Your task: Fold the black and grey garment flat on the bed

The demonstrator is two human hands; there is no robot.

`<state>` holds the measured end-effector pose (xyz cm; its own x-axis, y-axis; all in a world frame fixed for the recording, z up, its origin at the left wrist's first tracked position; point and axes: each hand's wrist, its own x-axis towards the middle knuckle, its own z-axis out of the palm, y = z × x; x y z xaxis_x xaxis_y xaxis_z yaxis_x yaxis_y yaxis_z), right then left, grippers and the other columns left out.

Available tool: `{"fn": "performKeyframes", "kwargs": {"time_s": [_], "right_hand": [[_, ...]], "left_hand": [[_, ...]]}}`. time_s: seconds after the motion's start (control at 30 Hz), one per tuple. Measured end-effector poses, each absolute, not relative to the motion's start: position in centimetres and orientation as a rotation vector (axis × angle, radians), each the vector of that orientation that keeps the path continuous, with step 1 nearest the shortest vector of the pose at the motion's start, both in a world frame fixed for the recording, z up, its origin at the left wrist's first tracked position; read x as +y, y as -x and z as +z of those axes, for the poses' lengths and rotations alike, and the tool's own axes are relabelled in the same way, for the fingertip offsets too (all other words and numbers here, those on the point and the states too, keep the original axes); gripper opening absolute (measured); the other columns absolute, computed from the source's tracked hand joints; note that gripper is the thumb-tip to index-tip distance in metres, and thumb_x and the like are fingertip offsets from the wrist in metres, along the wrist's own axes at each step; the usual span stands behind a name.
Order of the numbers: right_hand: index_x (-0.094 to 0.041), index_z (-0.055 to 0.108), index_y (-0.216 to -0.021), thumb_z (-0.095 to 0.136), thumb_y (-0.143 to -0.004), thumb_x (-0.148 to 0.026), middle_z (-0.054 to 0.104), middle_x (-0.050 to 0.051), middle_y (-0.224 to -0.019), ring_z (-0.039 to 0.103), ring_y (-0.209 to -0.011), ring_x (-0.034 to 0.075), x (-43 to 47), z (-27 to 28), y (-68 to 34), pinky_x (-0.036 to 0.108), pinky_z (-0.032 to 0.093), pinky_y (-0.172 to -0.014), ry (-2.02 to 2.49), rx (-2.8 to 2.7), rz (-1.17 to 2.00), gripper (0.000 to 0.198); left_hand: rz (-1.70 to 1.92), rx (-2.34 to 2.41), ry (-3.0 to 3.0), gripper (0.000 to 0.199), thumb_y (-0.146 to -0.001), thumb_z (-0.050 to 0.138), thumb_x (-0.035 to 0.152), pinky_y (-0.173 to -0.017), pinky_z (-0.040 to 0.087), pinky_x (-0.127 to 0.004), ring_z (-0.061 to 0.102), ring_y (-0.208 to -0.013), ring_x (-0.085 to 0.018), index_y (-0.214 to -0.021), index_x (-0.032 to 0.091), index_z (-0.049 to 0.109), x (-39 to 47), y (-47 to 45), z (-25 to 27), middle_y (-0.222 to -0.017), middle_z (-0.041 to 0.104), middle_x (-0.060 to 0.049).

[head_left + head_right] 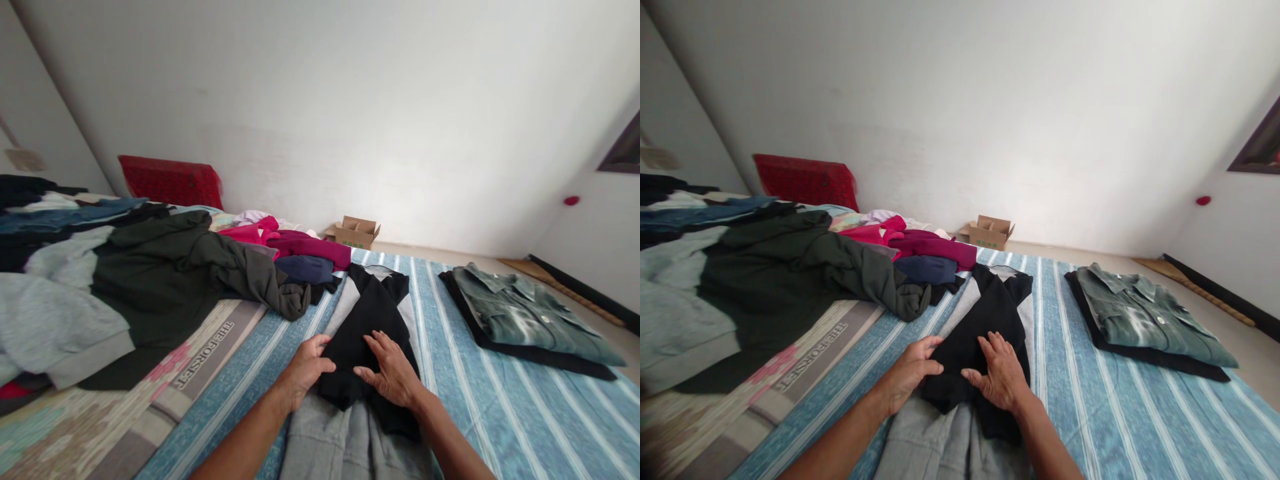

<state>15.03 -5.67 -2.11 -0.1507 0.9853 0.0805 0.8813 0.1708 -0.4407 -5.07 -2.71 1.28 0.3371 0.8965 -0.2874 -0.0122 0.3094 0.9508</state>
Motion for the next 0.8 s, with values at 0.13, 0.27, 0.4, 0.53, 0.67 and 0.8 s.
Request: {"fn": "performKeyframes", "kwargs": {"time_s": [0.13, 0.27, 0.4, 0.53, 0.67, 0.8], "right_hand": [[-0.011, 0.039, -0.141, 0.036, -0.081, -0.076, 0.036, 0.017, -0.146, 0.026, -0.138, 0.031, -6.0, -2.2, -15.0, 0.046, 0.024, -0.111, 1.764, -2.045, 0.43, 0.089], [-0.011, 0.041, -0.14, 0.038, -0.081, -0.076, 0.037, 0.018, -0.145, 0.028, -0.137, 0.031, -6.1, -2.2, -14.8, 0.047, 0.023, -0.111, 1.737, -2.027, 0.403, 0.088], [-0.01, 0.044, -0.138, 0.038, -0.082, -0.074, 0.039, 0.018, -0.144, 0.029, -0.136, 0.032, -6.2, -3.1, -14.3, 0.051, 0.021, -0.112, 1.761, -1.997, 0.385, 0.085], [-0.012, 0.044, -0.138, 0.039, -0.083, -0.072, 0.04, 0.016, -0.144, 0.029, -0.136, 0.032, -6.5, -3.7, -14.3, 0.051, 0.021, -0.112, 1.719, -1.949, 0.346, 0.082], [-0.013, 0.045, -0.138, 0.042, -0.082, -0.072, 0.04, 0.015, -0.144, 0.028, -0.137, 0.031, -6.7, -4.1, -14.7, 0.052, 0.02, -0.112, 1.646, -1.946, 0.324, 0.082], [-0.013, 0.047, -0.136, 0.043, -0.08, -0.073, 0.042, 0.016, -0.142, 0.031, -0.135, 0.031, -6.6, -4.3, -14.9, 0.052, 0.022, -0.111, 1.61, -1.964, 0.337, 0.082]], "left_hand": [[0.825, 0.989, -1.073, 0.062, -0.053, 0.056, 0.005, -0.06, 0.046, -0.024, 0.064, -0.067, -0.017, -0.114, 0.014, 0.05, -2.8, 5.1, 1.7, -0.087, 0.069, -0.003], [0.821, 1.076, -1.15, 0.068, -0.054, 0.054, 0.002, -0.054, 0.043, -0.023, 0.062, -0.062, -0.016, -0.12, 0.014, 0.048, -2.6, 5.2, 1.2, -0.082, 0.068, -0.002], [0.779, 1.115, -1.201, 0.068, -0.052, 0.05, 0.001, -0.051, 0.041, -0.022, 0.062, -0.062, -0.016, -0.118, 0.015, 0.049, -2.4, 5.4, 0.3, -0.08, 0.067, -0.001], [0.806, 1.088, -1.212, 0.065, -0.052, 0.047, 0.003, -0.05, 0.039, -0.021, 0.059, -0.058, -0.014, -0.115, 0.017, 0.05, -2.2, 5.3, 0.5, -0.079, 0.066, 0.0], [0.79, 1.149, -1.358, 0.055, -0.051, 0.043, 0.005, -0.051, 0.036, -0.021, 0.055, -0.058, -0.012, -0.102, 0.017, 0.059, -1.8, 5.3, 0.4, -0.082, 0.065, 0.001], [0.717, 1.232, -1.516, 0.045, -0.052, 0.043, 0.007, -0.057, 0.037, -0.022, 0.054, -0.067, -0.014, -0.089, 0.016, 0.065, -1.5, 5.6, 0.1, -0.075, 0.063, 0.001]]}}
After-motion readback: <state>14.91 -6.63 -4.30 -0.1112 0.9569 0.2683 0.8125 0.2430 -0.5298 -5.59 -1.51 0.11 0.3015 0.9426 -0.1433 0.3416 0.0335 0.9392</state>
